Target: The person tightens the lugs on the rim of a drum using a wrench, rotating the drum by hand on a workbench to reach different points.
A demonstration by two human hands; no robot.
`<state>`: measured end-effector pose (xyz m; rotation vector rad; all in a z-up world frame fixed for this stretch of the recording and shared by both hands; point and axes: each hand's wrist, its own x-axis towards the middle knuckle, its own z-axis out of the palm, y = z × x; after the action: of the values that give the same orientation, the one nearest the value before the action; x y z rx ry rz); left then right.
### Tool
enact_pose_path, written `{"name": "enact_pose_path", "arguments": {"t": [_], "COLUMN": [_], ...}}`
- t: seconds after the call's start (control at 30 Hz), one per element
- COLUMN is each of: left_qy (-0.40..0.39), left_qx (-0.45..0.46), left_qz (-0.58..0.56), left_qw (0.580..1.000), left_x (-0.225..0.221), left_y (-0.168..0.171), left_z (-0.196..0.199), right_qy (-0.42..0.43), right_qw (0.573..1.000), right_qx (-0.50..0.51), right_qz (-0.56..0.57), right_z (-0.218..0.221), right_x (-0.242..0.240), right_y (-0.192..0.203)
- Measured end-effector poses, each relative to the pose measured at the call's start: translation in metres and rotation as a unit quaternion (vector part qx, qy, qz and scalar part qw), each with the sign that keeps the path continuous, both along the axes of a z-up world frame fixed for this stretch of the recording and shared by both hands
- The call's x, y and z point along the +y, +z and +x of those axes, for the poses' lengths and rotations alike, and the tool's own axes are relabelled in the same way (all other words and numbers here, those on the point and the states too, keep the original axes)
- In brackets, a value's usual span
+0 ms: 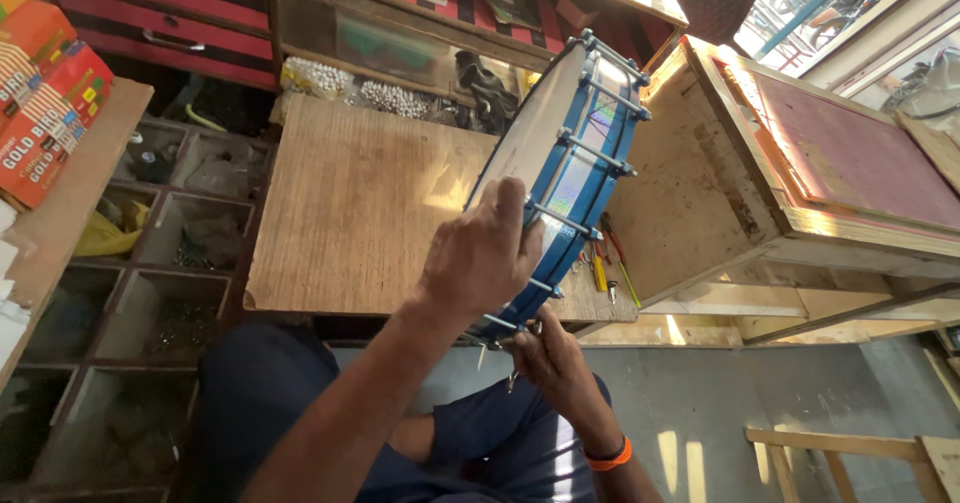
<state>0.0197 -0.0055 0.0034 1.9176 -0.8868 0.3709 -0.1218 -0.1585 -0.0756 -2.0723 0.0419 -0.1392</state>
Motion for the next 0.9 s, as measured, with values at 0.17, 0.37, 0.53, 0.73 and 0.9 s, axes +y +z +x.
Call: {"name": "enact_pose_path", "arguments": {"t": [0.17,0.37,0.53,0.73,0.9], "left_qy": [0.014,0.076,0.096,0.1,0.098], "left_qx": [0.001,-0.052,-0.034,-0.056,-0.046], "left_qz": [-0.002,-0.079,-0.063,-0.095,-0.091], "left_qw": [1.0,0.993,0.993,0.989,0.99], "left_x": [-0.009,-0.007,-0.008,-0.008,-0.008], "left_y": [-0.005,-0.012,-0.017,-0.015,-0.017], "left_z": [-0.004,-0.007,-0.004,-0.009,-0.009], "right_qy": [0.007,-0.049,-0.063,-0.023,0.016], "right_qw": [0.998,0.986,0.933,0.881,0.849], "right_qx": [0.005,-0.133,-0.349,-0.418,-0.446], "right_qz": [-0.058,0.082,-0.053,-0.22,-0.285], "right_z": [-0.005,-0.009,-0.017,0.001,0.004], "right_x": [-0.018,-0.072,-0.066,-0.032,-0.025], "right_y": [-0.01,0.056,0.104,0.115,0.117]}}
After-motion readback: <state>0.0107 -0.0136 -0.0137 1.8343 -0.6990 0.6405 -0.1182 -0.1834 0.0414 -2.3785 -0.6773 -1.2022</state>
